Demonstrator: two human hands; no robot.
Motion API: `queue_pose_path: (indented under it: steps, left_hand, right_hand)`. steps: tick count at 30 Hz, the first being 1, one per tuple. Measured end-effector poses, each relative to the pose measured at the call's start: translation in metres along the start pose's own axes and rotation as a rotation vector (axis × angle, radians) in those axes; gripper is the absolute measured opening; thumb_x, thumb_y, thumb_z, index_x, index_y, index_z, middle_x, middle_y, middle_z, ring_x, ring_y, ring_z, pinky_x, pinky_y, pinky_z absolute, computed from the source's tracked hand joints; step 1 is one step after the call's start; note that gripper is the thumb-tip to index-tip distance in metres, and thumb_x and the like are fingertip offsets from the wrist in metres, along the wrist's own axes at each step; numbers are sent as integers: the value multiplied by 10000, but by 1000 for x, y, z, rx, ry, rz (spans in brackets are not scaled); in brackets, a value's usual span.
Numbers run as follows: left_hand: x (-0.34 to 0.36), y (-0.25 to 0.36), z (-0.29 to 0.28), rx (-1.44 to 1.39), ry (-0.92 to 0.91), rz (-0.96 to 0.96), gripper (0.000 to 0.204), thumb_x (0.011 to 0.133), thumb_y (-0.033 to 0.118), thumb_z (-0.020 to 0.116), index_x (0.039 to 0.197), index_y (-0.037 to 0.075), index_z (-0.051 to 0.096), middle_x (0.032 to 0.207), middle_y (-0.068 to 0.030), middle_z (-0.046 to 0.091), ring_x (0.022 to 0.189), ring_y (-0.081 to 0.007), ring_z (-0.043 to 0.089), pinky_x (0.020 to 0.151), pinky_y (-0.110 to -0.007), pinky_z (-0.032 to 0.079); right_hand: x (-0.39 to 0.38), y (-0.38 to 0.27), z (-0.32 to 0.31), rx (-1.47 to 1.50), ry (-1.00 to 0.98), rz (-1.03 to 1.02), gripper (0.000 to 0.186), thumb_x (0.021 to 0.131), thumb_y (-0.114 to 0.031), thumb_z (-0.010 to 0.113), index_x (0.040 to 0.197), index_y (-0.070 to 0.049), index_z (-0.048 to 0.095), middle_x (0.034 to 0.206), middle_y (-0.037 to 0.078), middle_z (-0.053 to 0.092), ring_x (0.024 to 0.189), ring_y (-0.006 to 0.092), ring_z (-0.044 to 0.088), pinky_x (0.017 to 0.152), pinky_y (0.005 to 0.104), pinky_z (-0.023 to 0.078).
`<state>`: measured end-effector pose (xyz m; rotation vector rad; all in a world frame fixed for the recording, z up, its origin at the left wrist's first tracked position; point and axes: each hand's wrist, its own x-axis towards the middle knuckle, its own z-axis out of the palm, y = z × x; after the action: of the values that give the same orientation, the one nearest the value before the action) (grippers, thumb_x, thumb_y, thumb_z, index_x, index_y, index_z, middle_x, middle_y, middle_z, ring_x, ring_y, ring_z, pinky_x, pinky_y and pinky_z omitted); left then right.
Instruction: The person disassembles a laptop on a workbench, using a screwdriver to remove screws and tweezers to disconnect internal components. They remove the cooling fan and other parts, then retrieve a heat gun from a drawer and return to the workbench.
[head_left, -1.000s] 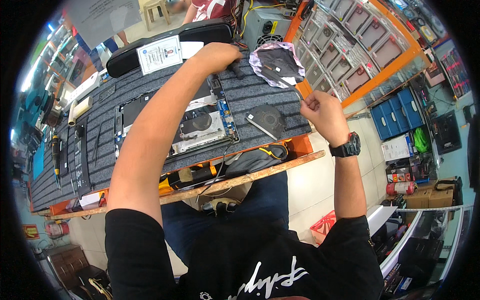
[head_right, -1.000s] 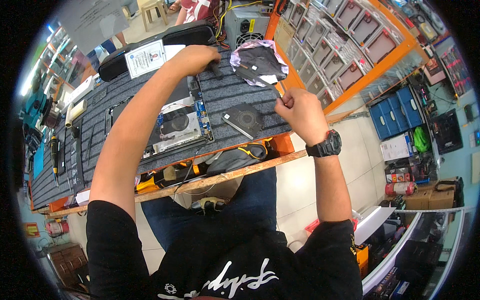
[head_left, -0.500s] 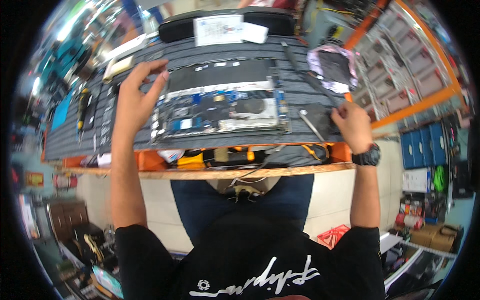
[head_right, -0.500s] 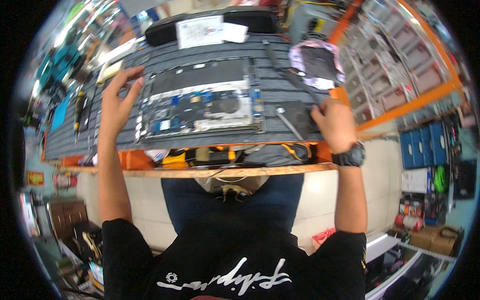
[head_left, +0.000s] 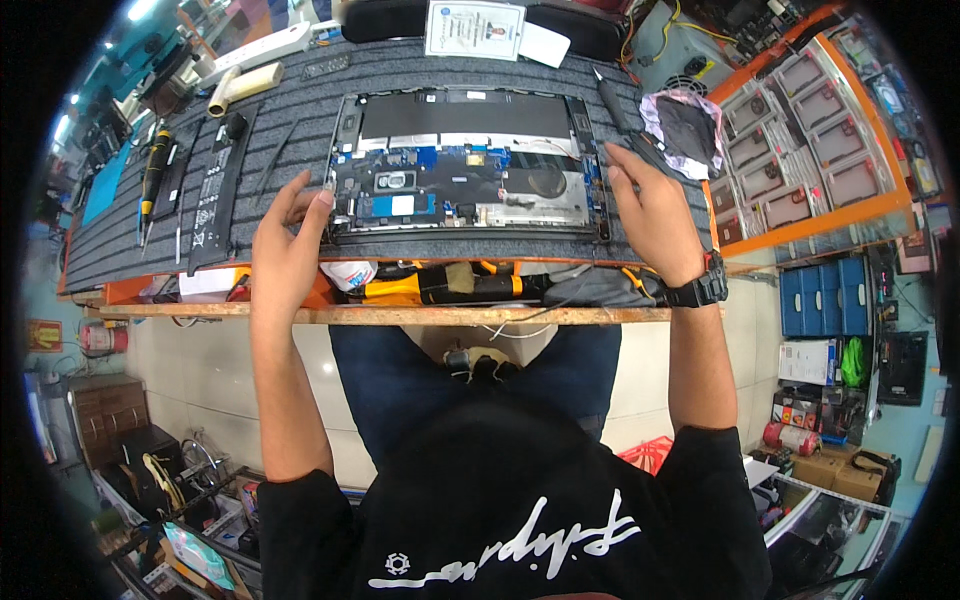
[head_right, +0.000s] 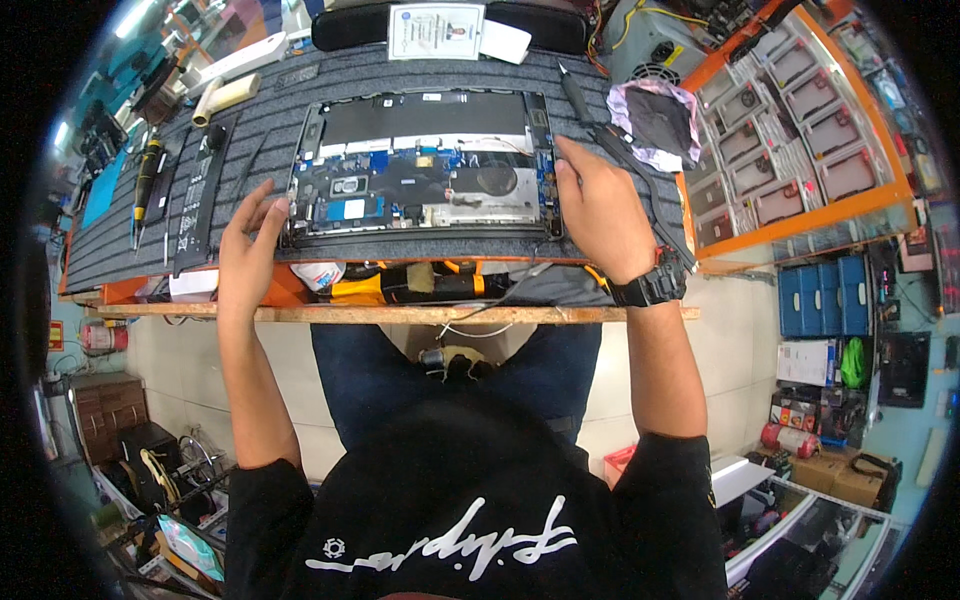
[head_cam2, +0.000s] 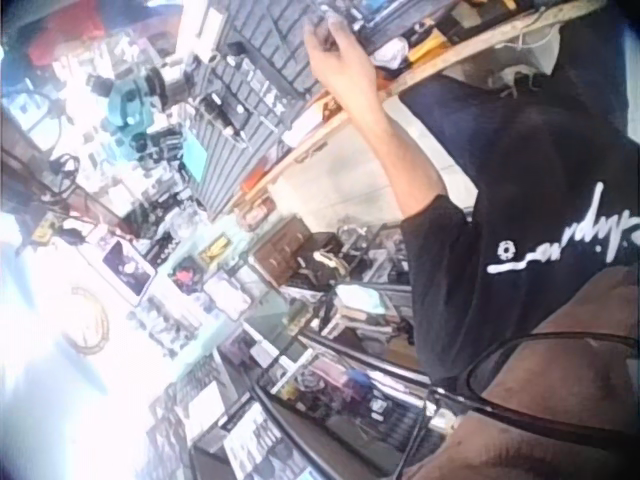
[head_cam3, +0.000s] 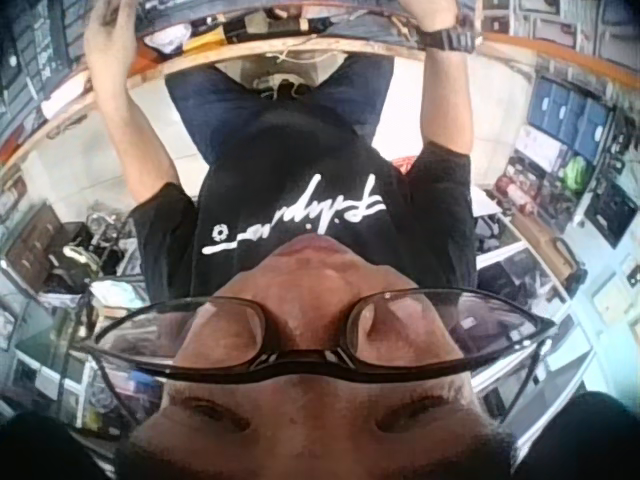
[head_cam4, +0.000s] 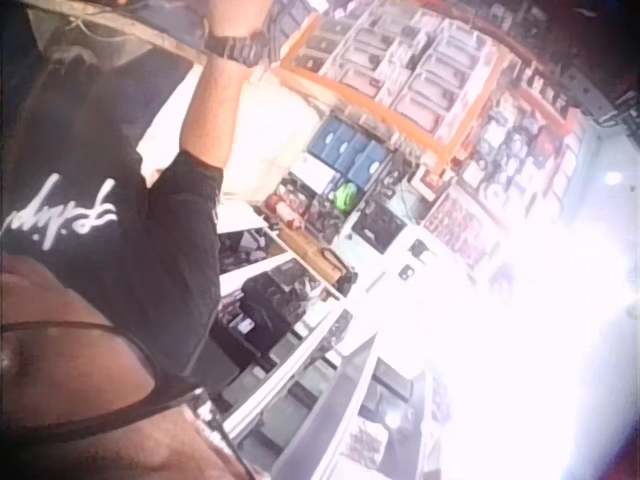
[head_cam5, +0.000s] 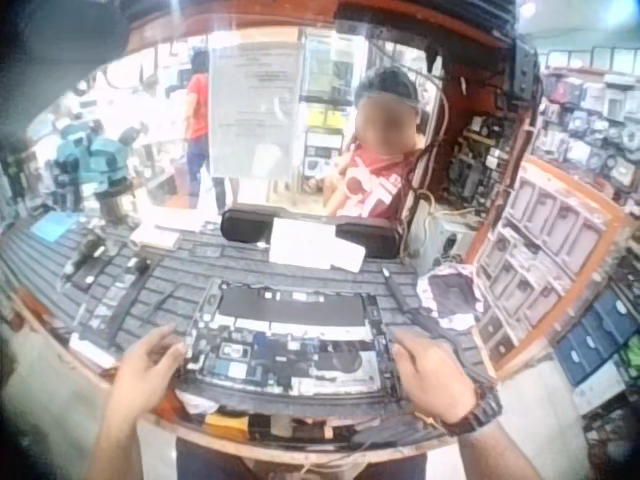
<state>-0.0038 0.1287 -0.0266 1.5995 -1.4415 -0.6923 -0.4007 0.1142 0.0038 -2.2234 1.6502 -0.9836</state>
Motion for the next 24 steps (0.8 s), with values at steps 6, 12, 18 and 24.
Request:
queue_pose_path:
  steps: [6, 12, 18, 24]
  left_hand:
    - [-28, 12, 0, 96, 93, 187, 466, 1002, 237, 684, 1407, 20, 607, 1364, -146, 646, 1235, -243, 612, 1025, -378, 472]
    - [-31, 16, -7, 112, 131, 316, 351, 1019, 187, 654, 1322, 10, 659, 1335, -118, 665, 1238, -206, 605, 1022, -335, 456]
    - [-32, 5, -15, 107, 131, 315, 320, 1030, 189, 638, 1292, 7, 675, 1314, -102, 676, 1212, -192, 611, 1017, -325, 444]
    - [-30, -1, -13, 103, 104, 290, 304, 1034, 188, 633, 1269, 4, 688, 1288, -88, 690, 1197, -172, 607, 1006, -307, 435]
  right_hand:
    - [-25, -24, -43, 40, -263, -251, 314, 905, 11, 657, 1216, -27, 682, 1142, 154, 626, 1042, 338, 627, 879, 371, 523]
    - [-47, -14, -22, -38, -227, -307, 238, 827, -39, 801, 1049, -52, 717, 1061, 96, 650, 986, 289, 651, 822, 371, 542]
    - [-47, 7, -13, 284, -15, 128, 154, 922, -66, 755, 1064, -18, 722, 924, 54, 739, 799, 149, 706, 725, 283, 544]
    - [-20, 24, -8, 566, -110, 395, 331, 975, -109, 723, 1261, 44, 655, 879, 33, 728, 771, 68, 680, 632, 228, 513]
